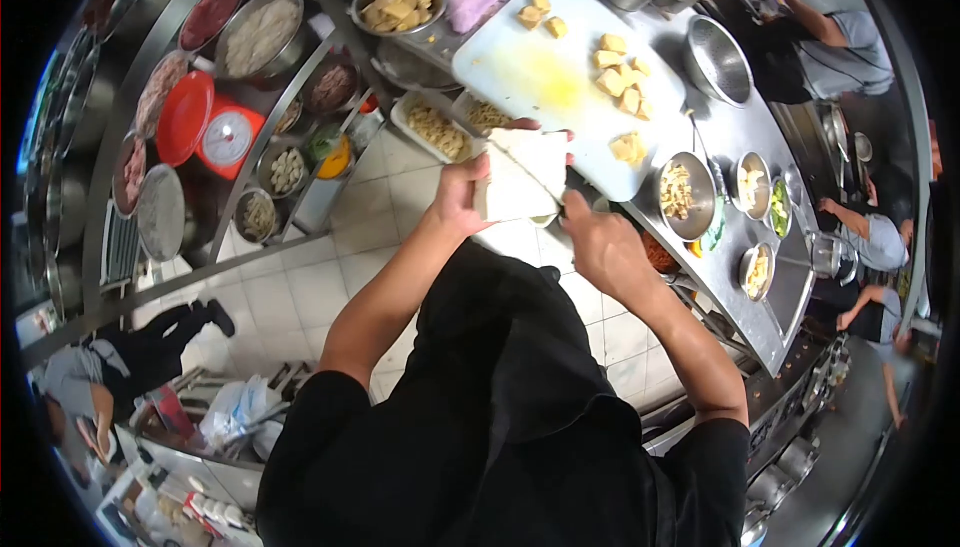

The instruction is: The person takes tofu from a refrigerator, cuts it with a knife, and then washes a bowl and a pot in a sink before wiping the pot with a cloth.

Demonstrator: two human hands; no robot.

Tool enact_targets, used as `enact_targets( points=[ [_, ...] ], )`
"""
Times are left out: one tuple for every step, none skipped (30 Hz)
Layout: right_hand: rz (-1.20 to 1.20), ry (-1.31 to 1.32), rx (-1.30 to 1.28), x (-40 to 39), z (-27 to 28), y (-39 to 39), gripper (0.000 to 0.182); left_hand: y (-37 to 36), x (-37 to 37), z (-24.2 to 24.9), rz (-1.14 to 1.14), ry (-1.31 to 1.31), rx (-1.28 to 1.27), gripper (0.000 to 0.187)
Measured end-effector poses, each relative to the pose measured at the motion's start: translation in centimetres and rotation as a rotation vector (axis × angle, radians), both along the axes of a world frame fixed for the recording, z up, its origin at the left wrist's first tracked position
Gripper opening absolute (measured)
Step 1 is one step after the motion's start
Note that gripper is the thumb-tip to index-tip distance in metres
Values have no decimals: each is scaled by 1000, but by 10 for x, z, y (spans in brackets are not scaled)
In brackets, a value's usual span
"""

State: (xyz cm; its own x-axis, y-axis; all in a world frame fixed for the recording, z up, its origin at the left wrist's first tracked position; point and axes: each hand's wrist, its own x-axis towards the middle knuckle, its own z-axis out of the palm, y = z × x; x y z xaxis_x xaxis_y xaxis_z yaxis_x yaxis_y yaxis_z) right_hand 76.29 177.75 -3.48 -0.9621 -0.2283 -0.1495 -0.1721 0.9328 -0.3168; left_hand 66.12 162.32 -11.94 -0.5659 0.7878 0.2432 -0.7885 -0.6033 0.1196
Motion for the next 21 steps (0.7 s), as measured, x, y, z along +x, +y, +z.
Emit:
enact_targets(
  points=[
    [5, -25, 14, -1, -4, 1, 45, -3, 0, -1, 48, 30, -43, 73],
    [21, -21, 15, -2, -2, 1, 49, -1, -1, 0, 84, 64, -72, 73],
    [16, -27, 21, -2, -2, 1, 48, 0, 0, 1, 111, 53, -89, 74],
    [4, -120, 30, -7, 1, 1, 48, -1, 1, 2, 135, 43, -106, 75],
    [14, -158, 36, -10, 1, 2, 49, 0, 2, 2, 153, 15, -118, 75],
    [28, -63, -21, -11, -4, 4, 32, -1, 4, 2, 178, -15, -143, 76],
    [20, -62, -37, -12, -7, 6, 32, 0, 3, 0, 187, 32, -161, 77],
    [26, -60, -57, -14, -8, 7, 32, -1, 2, -6, 210, 80, -184, 79],
    [19, -48, -55, -17, -6, 9, 32, -1, 1, -12, 206, 55, -166, 77],
    [32, -74, -38, -19, -3, 12, 33, 3, 0, -11, 205, 61, -167, 77],
    [48, -105, -24, -21, -1, 15, 34, 8, 0, -10, 211, 39, -157, 77],
    [56, -107, -31, -23, 3, 18, 34, 11, 2, -10, 222, 13, -151, 76],
    [43, -128, -10, -26, 9, 21, 44, 17, 0, -13, 222, 33, -108, 76],
    [33, -145, 18, -29, 15, 26, 55, 22, -2, -11, 233, 36, -108, 76],
    [70, -143, 47, -31, 19, 32, 57, 26, -2, -8, 243, -1, -122, 76],
    [83, -137, 49, -33, 22, 38, 57, 32, -1, -4, 253, -39, -138, 76],
    [102, -161, 52, -36, 26, 44, 58, 37, -3, -7, 264, -28, -124, 76],
    [122, -170, 56, -42, 31, 50, 59, 45, -8, -1, 277, -4, -122, 76],
    [129, -203, 36, -47, 40, 55, 57, 50, -11, 5, 274, -2, -118, 76],
    [157, -195, 11, -50, 41, 60, 57, 49, -8, 8, 281, -12, -127, 77],
    [159, -175, 24, -54, 40, 67, 55, 52, -9, 10, 296, 3, -157, 77]
  ],
)
